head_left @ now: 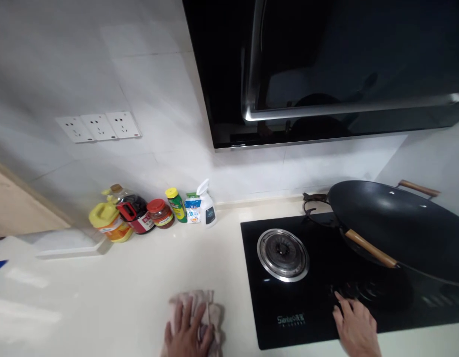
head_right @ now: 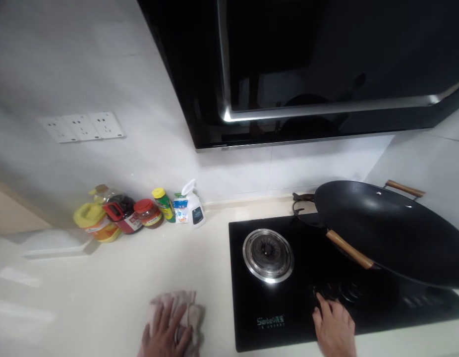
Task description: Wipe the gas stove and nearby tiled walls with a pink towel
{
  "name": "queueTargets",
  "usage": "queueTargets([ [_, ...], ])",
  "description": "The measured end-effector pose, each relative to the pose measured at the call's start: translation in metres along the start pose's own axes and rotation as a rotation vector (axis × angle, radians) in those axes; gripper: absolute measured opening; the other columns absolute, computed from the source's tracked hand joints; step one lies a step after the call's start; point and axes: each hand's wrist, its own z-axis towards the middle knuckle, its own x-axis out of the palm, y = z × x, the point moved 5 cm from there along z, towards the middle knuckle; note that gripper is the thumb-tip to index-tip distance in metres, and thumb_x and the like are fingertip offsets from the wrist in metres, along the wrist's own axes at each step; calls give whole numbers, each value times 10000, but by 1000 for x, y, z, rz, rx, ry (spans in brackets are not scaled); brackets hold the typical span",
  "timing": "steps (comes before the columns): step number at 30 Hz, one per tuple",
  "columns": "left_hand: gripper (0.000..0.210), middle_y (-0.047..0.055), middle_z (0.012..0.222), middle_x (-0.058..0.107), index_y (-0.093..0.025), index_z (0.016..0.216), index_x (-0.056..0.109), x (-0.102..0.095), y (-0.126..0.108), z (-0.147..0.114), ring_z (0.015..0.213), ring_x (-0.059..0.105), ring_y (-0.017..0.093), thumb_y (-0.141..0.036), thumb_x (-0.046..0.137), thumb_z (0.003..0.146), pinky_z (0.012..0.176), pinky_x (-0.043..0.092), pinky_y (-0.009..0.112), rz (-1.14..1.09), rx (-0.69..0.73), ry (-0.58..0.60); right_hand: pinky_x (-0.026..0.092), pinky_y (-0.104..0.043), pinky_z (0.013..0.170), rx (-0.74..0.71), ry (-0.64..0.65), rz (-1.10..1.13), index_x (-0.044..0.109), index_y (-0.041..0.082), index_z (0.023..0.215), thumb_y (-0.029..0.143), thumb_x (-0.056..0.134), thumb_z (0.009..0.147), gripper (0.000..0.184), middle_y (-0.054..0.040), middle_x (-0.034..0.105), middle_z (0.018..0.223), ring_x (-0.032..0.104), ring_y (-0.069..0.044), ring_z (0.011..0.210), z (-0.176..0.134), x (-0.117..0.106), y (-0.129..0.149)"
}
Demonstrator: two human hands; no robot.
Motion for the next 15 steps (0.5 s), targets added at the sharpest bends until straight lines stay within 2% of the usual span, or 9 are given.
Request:
queueTargets([
  [3,546,66,1673,371,-349,1475,548,-27,1,43,1584,160,379,-479,425,959,1173,237,708,-19,-114,-61,434,-520,915,-5,-15,-10,667,144,1249,410,307,1005,510,-165,605,1114,542,-358,1111,2,-5,4],
  [6,548,75,1656,400,-335,1451,569,-33,-11,79,1585,130,390,-455,502,921,1179,241,705,-71,-117,-33,431,-508,939,-14,-15,-11,656,161,1255,378,342,1005,457,-153,596,1106,533,-342,1123,4,-9,7],
  [8,559,74,1665,385,-329,1438,583,-31,-22,91,1588,98,400,-450,548,893,1194,219,694,-75,-99,-19,429,-498,944,-16,-18,-10,651,171,1257,365,358,1004,433,-146,592,1107,531,-333,1124,4,-10,8],
  [11,483,73,1656,402,-318,1362,654,-28,-39,84,1590,85,400,-402,527,904,1204,179,695,-62,-72,-1,426,-491,948,-10,-26,-3,647,175,1254,359,369,1003,416,-138,591,1101,534,-324,1111,4,-9,8],
  [13,464,76,1653,406,-305,1343,671,-28,-54,64,1591,87,396,-368,470,930,1205,157,702,-46,-56,-7,422,-496,960,-10,-24,1,647,169,1255,357,369,1004,420,-142,591,1105,524,-330,1134,4,-9,9],
  [15,501,78,1676,362,-308,1409,622,-29,-71,37,1594,74,392,-378,424,954,1207,144,699,-30,-36,-46,419,-504,967,-8,-17,0,653,155,1257,352,364,1005,431,-154,591,1125,513,-337,1150,5,-9,11],
])
